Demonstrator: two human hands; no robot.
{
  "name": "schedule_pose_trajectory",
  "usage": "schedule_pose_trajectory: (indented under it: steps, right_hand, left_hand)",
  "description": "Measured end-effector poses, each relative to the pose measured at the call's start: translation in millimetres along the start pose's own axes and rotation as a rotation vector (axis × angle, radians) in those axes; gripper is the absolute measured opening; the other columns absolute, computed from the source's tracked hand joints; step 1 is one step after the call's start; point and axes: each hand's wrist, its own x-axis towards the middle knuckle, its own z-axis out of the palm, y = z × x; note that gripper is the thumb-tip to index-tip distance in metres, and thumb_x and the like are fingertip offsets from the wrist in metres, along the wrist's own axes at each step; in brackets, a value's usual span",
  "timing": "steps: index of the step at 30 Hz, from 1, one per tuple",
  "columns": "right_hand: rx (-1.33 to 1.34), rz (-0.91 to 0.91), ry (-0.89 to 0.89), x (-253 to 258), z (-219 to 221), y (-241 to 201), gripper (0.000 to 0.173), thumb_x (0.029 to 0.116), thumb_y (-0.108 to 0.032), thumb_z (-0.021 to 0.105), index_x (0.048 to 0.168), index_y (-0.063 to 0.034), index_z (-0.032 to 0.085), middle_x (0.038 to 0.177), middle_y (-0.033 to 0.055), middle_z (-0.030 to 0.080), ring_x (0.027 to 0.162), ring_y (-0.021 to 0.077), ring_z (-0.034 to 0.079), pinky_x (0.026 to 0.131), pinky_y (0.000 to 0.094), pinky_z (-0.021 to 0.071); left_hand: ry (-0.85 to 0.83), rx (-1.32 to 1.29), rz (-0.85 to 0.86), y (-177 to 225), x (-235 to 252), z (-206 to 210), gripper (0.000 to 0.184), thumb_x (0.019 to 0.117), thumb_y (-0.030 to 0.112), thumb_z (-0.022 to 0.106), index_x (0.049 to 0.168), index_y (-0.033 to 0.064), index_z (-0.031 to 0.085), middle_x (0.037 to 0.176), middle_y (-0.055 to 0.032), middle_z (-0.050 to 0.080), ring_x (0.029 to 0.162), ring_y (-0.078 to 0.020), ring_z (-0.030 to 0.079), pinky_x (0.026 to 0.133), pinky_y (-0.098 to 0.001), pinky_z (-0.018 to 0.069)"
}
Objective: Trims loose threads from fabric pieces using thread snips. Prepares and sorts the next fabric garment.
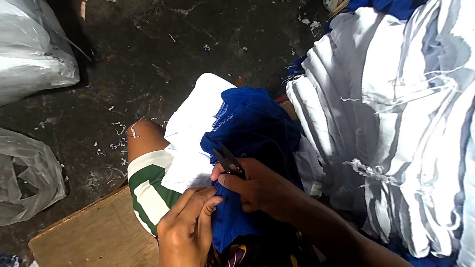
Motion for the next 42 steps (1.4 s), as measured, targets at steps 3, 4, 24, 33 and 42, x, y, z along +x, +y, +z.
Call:
schedule_pose_trajectory:
  steps: [3, 4, 24, 33, 42]
  right_hand:
    - [0.072, -0.012, -0.021, 1.9, 0.0, 1.9, 0.011, 0.1064, -0.011, 0.050, 0.106, -0.0111, 0.060, 0.063, -0.0046, 0.047, 0.044, -0.0014, 0.037, 0.042, 0.0125, 0.0340]
    - [0.084, -0.018, -0.026, 2.2, 0.2, 2.3, 0.010, 0.1063, -0.011, 0.050, 0.105, -0.0112, 0.060, 0.063, -0.0047, 0.047, 0.044, -0.0015, 0.037, 0.042, 0.0124, 0.0342]
    - [-1.216, -0.928, 0.232, -23.6, -8.4, 6.2, 0.033, 0.1066, -0.040, 0.047, 0.102, -0.0120, 0.066, 0.073, -0.0034, 0.055, 0.055, 0.0074, 0.053, 0.042, 0.0227, 0.0392]
    - [-1.423, -0.979, 0.206, -13.2, -6.2, 7.8, 0.027, 0.1054, -0.034, 0.050, 0.095, -0.0138, 0.065, 0.067, -0.0039, 0.053, 0.050, 0.0092, 0.049, 0.041, 0.0233, 0.0337]
    - [-1.385, -0.990, 0.204, -10.8, -5.6, 8.7, 0.030, 0.1059, -0.036, 0.050, 0.092, -0.0135, 0.064, 0.064, -0.0047, 0.050, 0.048, 0.0081, 0.046, 0.039, 0.0228, 0.0317]
  left_hand:
    - [-0.006, -0.068, -0.009, -0.7, -0.9, 2.0, 0.029, 0.1054, 0.029, 0.055, 0.089, 0.0070, 0.064, 0.083, 0.0012, 0.070, 0.079, 0.0038, 0.066, 0.072, -0.0100, 0.0549]
    - [-0.009, -0.093, -0.015, -0.2, -1.4, 2.6, 0.030, 0.1065, 0.031, 0.052, 0.089, 0.0075, 0.061, 0.082, 0.0020, 0.069, 0.078, 0.0044, 0.065, 0.071, -0.0097, 0.0544]
    - [-0.069, -0.743, -0.466, 14.0, -3.7, -22.4, 0.016, 0.1098, 0.026, 0.043, 0.103, 0.0157, 0.053, 0.088, 0.0050, 0.076, 0.076, -0.0088, 0.076, 0.072, -0.0246, 0.0639]
    - [-0.097, -0.569, -0.445, 22.3, -6.0, -25.0, 0.018, 0.1113, 0.022, 0.040, 0.103, 0.0116, 0.052, 0.089, 0.0053, 0.075, 0.080, -0.0087, 0.076, 0.075, -0.0275, 0.0649]
    - [-0.118, -0.515, -0.434, 17.3, -6.8, -25.4, 0.018, 0.1118, 0.023, 0.038, 0.103, 0.0125, 0.050, 0.089, 0.0072, 0.075, 0.081, -0.0050, 0.074, 0.076, -0.0239, 0.0626]
